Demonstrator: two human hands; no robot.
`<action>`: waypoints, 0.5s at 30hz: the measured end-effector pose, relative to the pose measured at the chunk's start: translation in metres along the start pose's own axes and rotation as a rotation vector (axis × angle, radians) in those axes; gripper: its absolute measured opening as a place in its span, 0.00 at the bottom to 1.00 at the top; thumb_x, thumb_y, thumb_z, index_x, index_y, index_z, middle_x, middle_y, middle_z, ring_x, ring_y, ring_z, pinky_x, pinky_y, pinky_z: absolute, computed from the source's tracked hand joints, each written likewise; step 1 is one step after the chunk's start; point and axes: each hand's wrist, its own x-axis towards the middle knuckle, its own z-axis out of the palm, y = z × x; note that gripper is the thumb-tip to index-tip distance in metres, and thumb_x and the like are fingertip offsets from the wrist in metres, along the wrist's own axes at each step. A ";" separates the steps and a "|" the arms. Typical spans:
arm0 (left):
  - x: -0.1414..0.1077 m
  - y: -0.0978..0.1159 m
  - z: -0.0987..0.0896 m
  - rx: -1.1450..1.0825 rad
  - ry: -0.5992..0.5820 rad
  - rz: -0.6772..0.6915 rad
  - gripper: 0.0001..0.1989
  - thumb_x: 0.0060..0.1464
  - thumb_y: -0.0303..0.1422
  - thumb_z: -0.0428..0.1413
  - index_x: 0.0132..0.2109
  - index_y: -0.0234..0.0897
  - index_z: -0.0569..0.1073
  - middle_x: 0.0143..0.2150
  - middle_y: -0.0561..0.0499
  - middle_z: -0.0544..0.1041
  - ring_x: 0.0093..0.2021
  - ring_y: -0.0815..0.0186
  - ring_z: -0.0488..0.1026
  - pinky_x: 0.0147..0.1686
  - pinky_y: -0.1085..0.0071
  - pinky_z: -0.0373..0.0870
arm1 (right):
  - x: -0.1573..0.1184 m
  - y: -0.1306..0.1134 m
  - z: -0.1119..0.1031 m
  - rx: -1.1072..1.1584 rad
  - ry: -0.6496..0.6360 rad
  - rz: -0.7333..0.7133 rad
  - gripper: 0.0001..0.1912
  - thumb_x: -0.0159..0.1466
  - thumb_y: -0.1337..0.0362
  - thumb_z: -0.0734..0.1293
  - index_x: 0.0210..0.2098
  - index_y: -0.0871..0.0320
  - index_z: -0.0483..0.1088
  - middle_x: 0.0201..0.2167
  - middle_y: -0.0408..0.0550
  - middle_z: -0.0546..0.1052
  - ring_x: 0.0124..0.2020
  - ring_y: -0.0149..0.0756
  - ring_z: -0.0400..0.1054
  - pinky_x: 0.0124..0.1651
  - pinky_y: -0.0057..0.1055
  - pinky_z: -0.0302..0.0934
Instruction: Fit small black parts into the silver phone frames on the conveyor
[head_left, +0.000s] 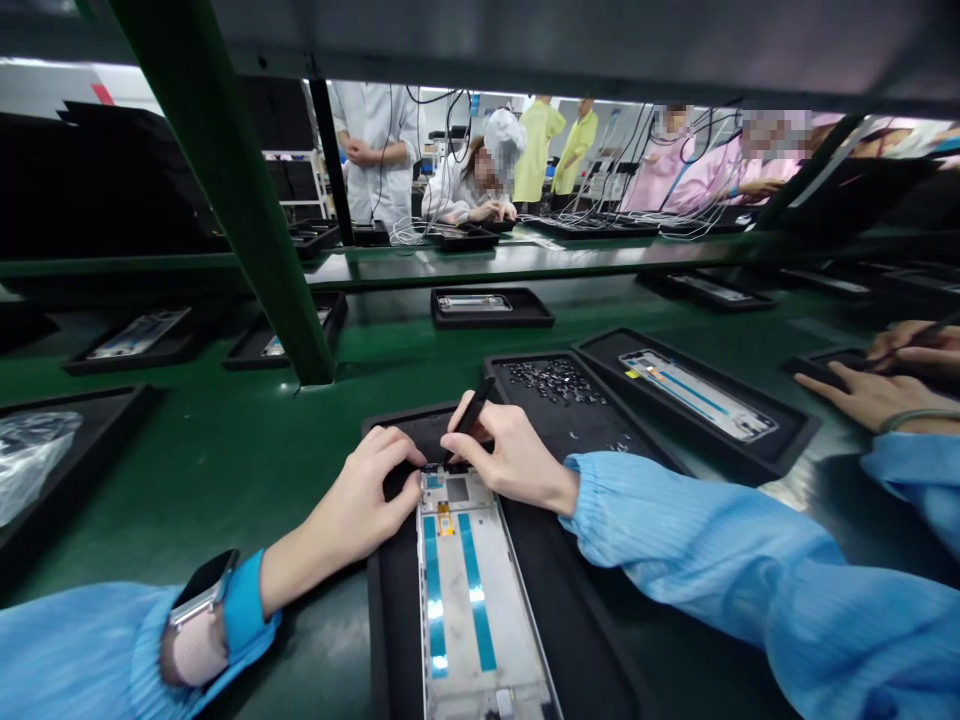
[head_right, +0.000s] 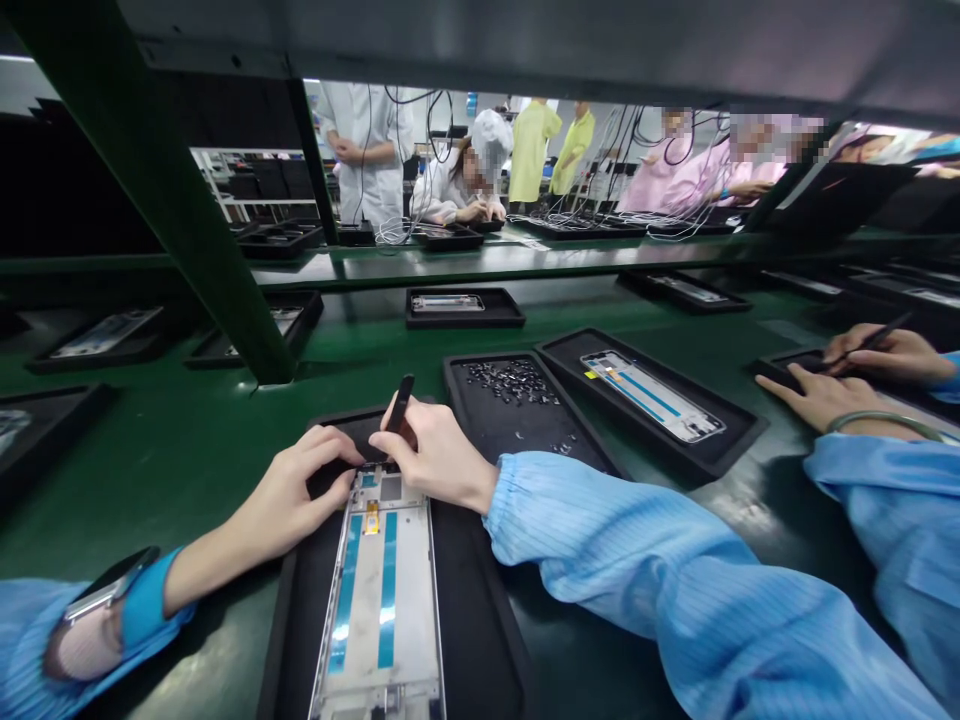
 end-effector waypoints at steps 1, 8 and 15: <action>0.000 0.000 0.000 -0.003 -0.001 -0.001 0.06 0.52 0.25 0.48 0.34 0.34 0.69 0.35 0.48 0.70 0.39 0.63 0.65 0.40 0.66 0.65 | 0.000 0.000 0.000 -0.009 -0.001 -0.010 0.06 0.60 0.67 0.62 0.27 0.60 0.62 0.24 0.43 0.67 0.23 0.29 0.65 0.27 0.26 0.61; 0.003 -0.003 -0.001 0.032 0.018 -0.010 0.05 0.53 0.26 0.48 0.35 0.35 0.68 0.36 0.48 0.70 0.40 0.62 0.66 0.41 0.64 0.66 | 0.001 0.002 0.002 -0.125 -0.009 -0.199 0.06 0.59 0.69 0.63 0.25 0.61 0.64 0.26 0.46 0.68 0.26 0.31 0.65 0.30 0.27 0.60; -0.044 0.057 -0.016 0.203 -0.330 0.323 0.08 0.59 0.35 0.48 0.39 0.39 0.71 0.39 0.47 0.72 0.39 0.63 0.69 0.39 0.63 0.71 | 0.002 -0.007 0.002 0.056 0.089 -0.004 0.08 0.61 0.63 0.61 0.27 0.59 0.61 0.22 0.42 0.69 0.22 0.29 0.67 0.25 0.24 0.61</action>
